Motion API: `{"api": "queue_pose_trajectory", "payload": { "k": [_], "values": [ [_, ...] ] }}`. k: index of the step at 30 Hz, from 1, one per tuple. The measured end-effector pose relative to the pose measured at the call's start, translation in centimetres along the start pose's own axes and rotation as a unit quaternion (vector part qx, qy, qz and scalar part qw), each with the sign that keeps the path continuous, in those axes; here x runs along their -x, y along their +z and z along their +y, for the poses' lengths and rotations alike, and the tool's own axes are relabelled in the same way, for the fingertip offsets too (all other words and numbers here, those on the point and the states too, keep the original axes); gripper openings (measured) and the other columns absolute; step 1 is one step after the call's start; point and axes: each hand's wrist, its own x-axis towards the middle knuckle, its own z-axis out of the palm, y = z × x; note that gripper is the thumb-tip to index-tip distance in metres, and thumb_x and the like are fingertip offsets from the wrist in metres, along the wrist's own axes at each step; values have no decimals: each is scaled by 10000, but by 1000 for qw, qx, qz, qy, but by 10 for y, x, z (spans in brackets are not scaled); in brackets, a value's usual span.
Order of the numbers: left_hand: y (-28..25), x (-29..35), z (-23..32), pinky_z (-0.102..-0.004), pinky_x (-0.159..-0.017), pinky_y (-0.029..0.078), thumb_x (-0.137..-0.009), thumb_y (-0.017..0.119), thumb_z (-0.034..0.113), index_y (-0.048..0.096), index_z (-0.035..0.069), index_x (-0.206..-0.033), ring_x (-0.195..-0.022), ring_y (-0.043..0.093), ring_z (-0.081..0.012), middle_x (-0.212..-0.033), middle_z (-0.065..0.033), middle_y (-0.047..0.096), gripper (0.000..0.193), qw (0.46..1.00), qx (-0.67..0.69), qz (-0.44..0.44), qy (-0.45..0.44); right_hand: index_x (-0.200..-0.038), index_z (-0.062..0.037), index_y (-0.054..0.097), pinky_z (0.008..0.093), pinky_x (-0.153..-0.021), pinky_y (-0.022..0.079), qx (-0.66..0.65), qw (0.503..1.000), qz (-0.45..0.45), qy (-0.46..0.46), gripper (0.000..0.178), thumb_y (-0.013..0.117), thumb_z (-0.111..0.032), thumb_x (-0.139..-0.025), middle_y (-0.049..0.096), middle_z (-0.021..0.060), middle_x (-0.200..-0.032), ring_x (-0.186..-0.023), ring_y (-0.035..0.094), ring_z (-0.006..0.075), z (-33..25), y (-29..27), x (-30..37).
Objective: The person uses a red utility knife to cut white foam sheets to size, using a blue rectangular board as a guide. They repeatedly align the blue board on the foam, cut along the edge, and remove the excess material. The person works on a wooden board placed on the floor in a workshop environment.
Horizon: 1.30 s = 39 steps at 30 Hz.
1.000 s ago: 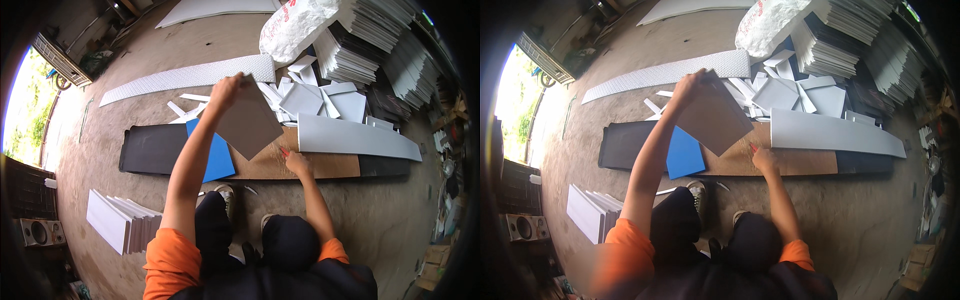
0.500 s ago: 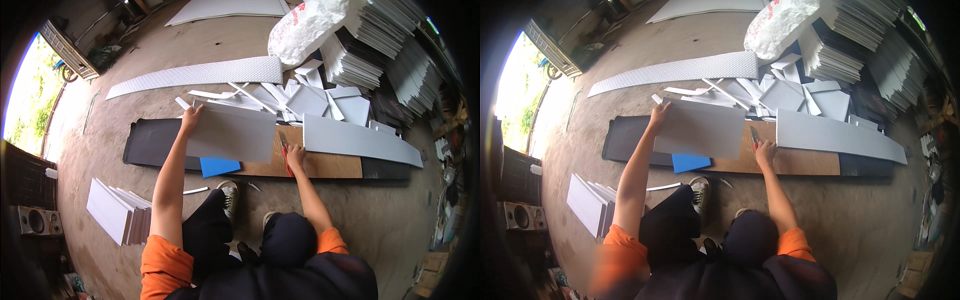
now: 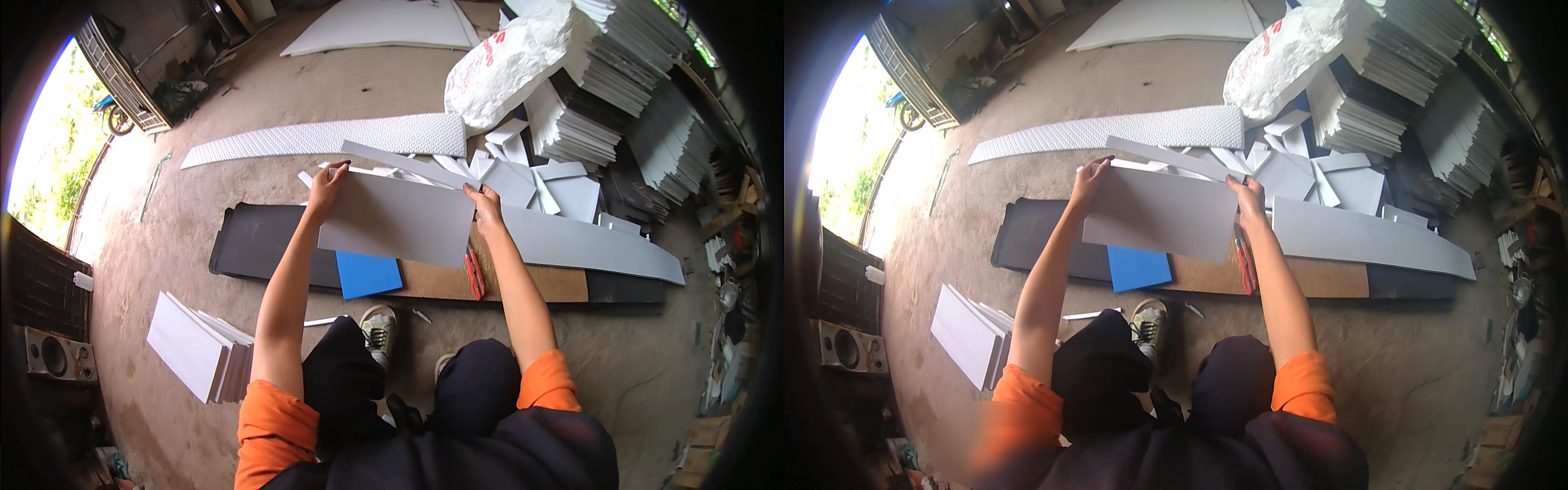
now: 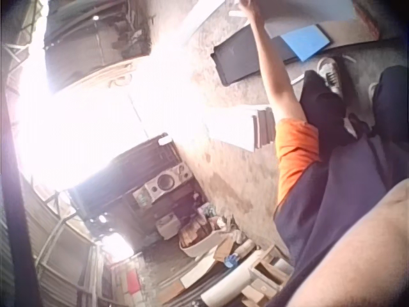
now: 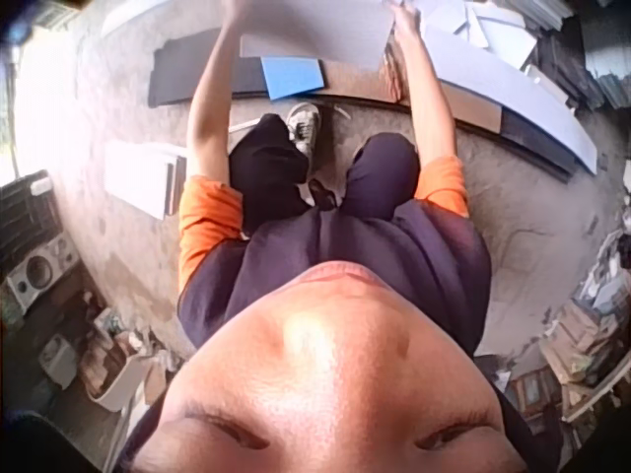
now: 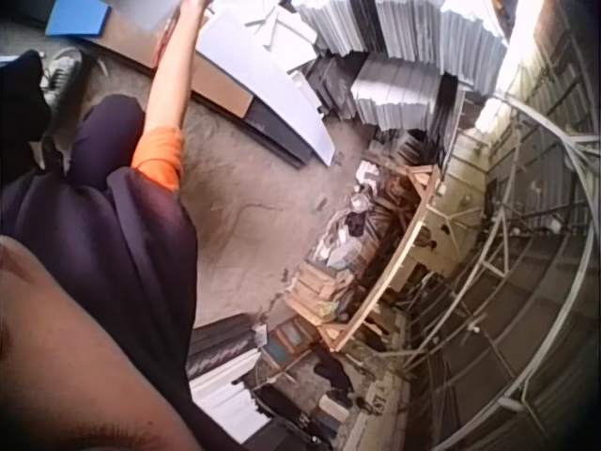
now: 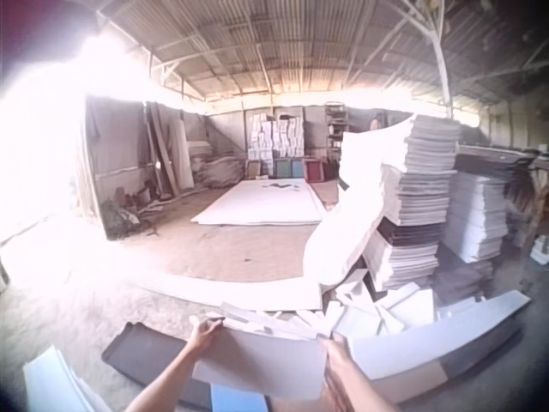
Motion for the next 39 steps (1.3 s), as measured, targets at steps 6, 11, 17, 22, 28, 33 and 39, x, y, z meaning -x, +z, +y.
{"api": "queue_pose_trajectory", "payload": {
  "k": [6, 11, 17, 22, 28, 33, 39],
  "values": [
    [-10, 20, 8, -230, -611, 410, -844, 548, 301, 590, -8, -962, -676, 494, -92, -760, -24, 572, 333, 994, -35, 77, -67, -936, -42, 496, 277, -658, 487, -268, 949, 152, 68, 136, 449, -155, -875, 614, 107, -849, -845, 610, 245, -50, 16, -3],
    [-38, 56, -21, -278, -582, 425, -836, 548, 351, 571, -3, -932, -681, 507, -124, -753, -55, 566, 367, 977, 58, 186, -85, -1140, -39, 390, 372, -728, 459, -154, 985, 53, 62, 420, 400, -376, -890, 511, 138, -1072, -903, 560, 297, -44, 19, -6],
    [-43, 71, -33, -314, -594, 462, -884, 464, 311, 483, 47, -987, -686, 534, -156, -808, -55, 542, 284, 902, 287, 252, -201, -1328, -85, 167, 416, -756, 392, 301, 944, -110, 82, 730, 355, -582, -827, 360, 159, -1243, -945, 491, 258, 3, 36, -7],
    [-43, 97, -23, -272, -565, 462, -882, 475, 220, 421, 113, -1141, -762, 530, -130, -930, -33, 527, 286, 830, 397, 340, -195, -1336, -148, -68, 352, -597, 514, 143, 976, -141, 88, 757, 443, -437, -858, 329, 245, -1220, -747, 600, 289, -7, 76, 26],
    [-76, 182, 29, -202, -649, 466, -849, 489, 68, 302, 135, -1249, -871, 507, -112, -1099, -75, 457, 446, 836, 444, 322, -26, -1316, -144, -184, 400, -714, 524, 53, 936, -340, 78, 798, 454, -334, -876, 362, 223, -1220, -871, 589, 294, -20, 195, 118],
    [-134, 286, 86, -231, -768, 407, -876, 428, 92, 212, 107, -1318, -970, 469, -121, -1231, -98, 382, 492, 836, 242, 485, 89, -1337, -95, -75, 322, -787, 481, 42, 872, -488, -3, 717, 457, -87, -856, 424, 221, -1181, -952, 544, 228, -29, 306, 189],
    [-225, 414, 55, -293, -918, 377, -865, 431, 72, 176, -92, -1301, -1124, 428, -224, -1323, -210, 276, 531, 827, -46, 553, 88, -1325, -39, 117, 268, -758, 476, 132, 793, -595, -14, 631, 452, 57, -800, 525, 207, -1081, -899, 562, 189, 46, 401, 288]
  ]
}}
